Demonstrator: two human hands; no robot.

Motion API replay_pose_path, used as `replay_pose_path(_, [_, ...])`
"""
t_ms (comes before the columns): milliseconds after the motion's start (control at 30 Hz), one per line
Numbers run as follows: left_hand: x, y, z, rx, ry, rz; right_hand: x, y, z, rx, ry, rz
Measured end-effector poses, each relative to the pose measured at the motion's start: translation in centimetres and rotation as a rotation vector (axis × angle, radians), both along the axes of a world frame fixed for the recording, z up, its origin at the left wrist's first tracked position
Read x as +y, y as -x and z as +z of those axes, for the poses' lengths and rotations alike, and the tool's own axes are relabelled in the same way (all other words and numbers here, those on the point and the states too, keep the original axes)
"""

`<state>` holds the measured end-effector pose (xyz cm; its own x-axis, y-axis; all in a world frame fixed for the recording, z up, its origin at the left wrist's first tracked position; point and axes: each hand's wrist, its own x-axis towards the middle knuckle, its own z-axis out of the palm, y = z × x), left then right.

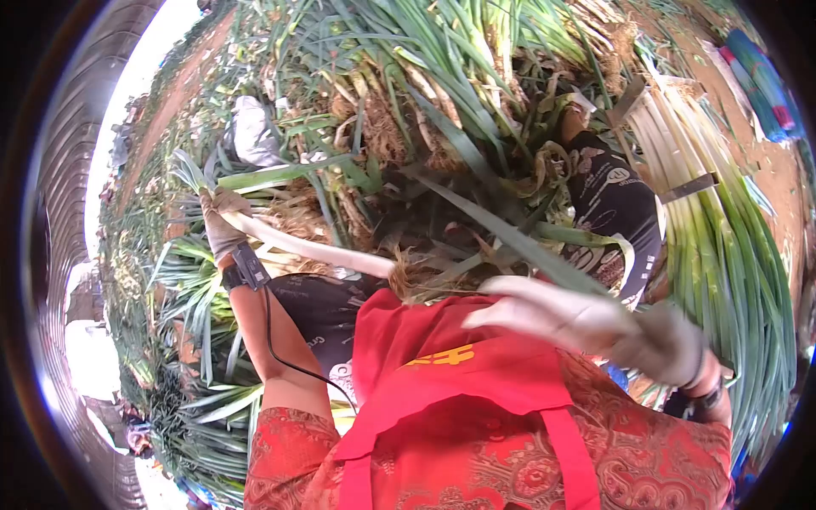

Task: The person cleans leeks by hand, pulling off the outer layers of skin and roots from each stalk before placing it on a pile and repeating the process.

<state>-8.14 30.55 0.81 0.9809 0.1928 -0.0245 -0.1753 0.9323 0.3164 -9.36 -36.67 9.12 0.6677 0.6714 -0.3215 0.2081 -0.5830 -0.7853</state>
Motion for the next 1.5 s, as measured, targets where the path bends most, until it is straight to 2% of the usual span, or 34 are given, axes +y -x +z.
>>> replay_pose_path(33, [-1.0,0.4,0.8,-0.019,-0.011,-0.018,-0.2,-0.7,0.4,-0.051,-0.081,-0.088])
replay_pose_path(67, [-2.1,0.6,1.6,0.005,-0.138,0.041,0.3,-2.0,0.7,-0.096,-0.036,-0.14])
replay_pose_path(100, [-3.2,0.7,2.2,0.019,-0.265,0.102,1.2,-3.4,0.8,-0.164,0.091,-0.164])
replay_pose_path(133, [-4.8,0.7,3.2,0.005,-0.279,0.091,3.2,-4.5,0.6,-0.302,0.217,-0.145])
replay_pose_path(167, [-5.7,0.5,3.7,-0.081,-0.276,0.018,6.3,-5.1,0.1,-0.625,0.249,-0.146])
replay_pose_path(200, [-6.2,0.3,4.2,-0.16,-0.247,-0.113,7.3,-6.6,-2.3,-0.942,0.398,-0.069])
replay_pose_path(233, [-6.7,0.0,4.6,-0.233,-0.22,-0.249,10.4,-7.6,-0.8,-0.775,0.595,-0.029])
replay_pose_path(267, [-7.9,-0.1,5.5,-0.255,-0.253,-0.319,11.9,-8.9,-1.7,-0.989,0.121,-0.002])
replay_pose_path(333, [-10.4,-0.6,6.7,-0.297,-0.257,-0.506,17.2,-10.5,-0.6,-0.707,-0.32,0.024])
replay_pose_path(367, [-11.4,-0.6,6.7,-0.293,-0.271,-0.534,19.8,-11.0,0.7,-0.562,-0.349,0.07])
replay_pose_path(400, [-13.2,-0.2,7.0,-0.271,-0.264,-0.528,22.8,-12.4,-0.4,-0.688,-0.498,0.138])
replay_pose_path(433, [-14.9,0.1,7.4,-0.249,-0.256,-0.521,25.4,-13.0,0.1,-0.588,-0.562,0.209])
replay_pose_path(500, [-16.7,0.1,7.8,-0.235,-0.318,-0.533,31.6,-15.3,-2.7,-0.453,-0.84,0.402])
replay_pose_path(567, [-17.2,-0.4,7.6,-0.389,-0.283,-0.695,33.4,-15.0,-2.1,-0.007,-0.795,0.53])
replay_pose_path(600, [-18.6,1.1,7.7,-0.241,-0.352,-0.539,32.5,-14.2,-0.3,0.221,-0.616,0.451])
replay_pose_path(633, [-20.2,2.8,8.0,-0.085,-0.414,-0.366,33.6,-15.2,-2.3,0.172,-0.486,0.34])
replay_pose_path(700, [-21.2,4.6,7.8,0.113,-0.578,-0.269,32.4,-17.3,-3.7,0.186,-0.509,0.203])
replay_pose_path(767, [-20.6,6.3,8.2,-0.006,-0.639,-0.179,29.7,-20.9,-4.4,0.236,-0.581,0.03])
replay_pose_path(800, [-19.8,7.2,7.8,-0.132,-0.497,-0.136,27.9,-22.7,-5.1,0.277,-0.607,-0.047])
replay_pose_path(833, [-19.0,8.1,8.1,-0.071,-0.367,-0.106,25.8,-24.1,-6.4,0.324,-0.615,-0.109])
replay_pose_path(867, [-17.9,9.5,8.1,-0.051,-0.418,-0.016,23.8,-25.0,-7.8,0.358,-0.622,-0.162])
replay_pose_path(900, [-16.5,10.9,8.2,-0.038,-0.471,0.069,21.5,-27.6,-10.4,0.443,-0.583,-0.093])
replay_pose_path(1000, [-13.1,16.6,11.2,0.194,-0.867,0.479,19.8,-25.4,-15.6,0.238,-0.581,-0.231])
replay_pose_path(1033, [-11.7,18.8,11.6,0.21,-0.909,0.592,19.5,-24.4,-17.3,0.185,-0.645,-0.24])
replay_pose_path(1067, [-10.2,20.9,12.1,0.246,-1.028,0.754,19.0,-23.5,-17.4,0.199,-0.637,-0.26])
replay_pose_path(1100, [-9.0,23.0,12.8,0.231,-1.015,0.771,18.6,-22.5,-17.5,0.213,-0.63,-0.28])
replay_pose_path(1167, [-6.2,27.9,12.9,0.459,-1.016,0.936,18.1,-20.6,-14.5,0.369,-0.47,-0.337])
replay_pose_path(1200, [-5.6,30.1,12.1,0.634,-1.301,1.018,18.3,-20.3,-15.5,0.109,-0.505,-0.227])
replay_pose_path(1233, [-4.4,32.4,10.9,0.77,-1.304,1.124,18.5,-20.0,-16.4,-0.167,-0.532,-0.15])
replay_pose_path(1267, [-4.3,33.8,10.1,0.882,-1.151,1.22,18.8,-20.1,-16.7,-0.478,-0.535,0.014])
replay_pose_path(1300, [-4.1,35.2,9.2,0.988,-0.988,1.31,18.5,-20.3,-17.1,-0.105,-0.482,-0.125])
replay_pose_path(1333, [-3.5,37.0,7.4,1.011,-0.963,1.349,18.3,-20.6,-17.5,0.238,-0.432,-0.326])
replay_pose_path(1433, [-2.4,41.9,1.2,1.203,-0.943,1.445,21.0,-18.5,-16.7,0.273,-0.441,-0.502])
replay_pose_path(1500, [-1.1,44.8,-2.5,1.276,-0.912,1.457,21.4,-18.6,-16.9,0.268,-0.402,-0.423])
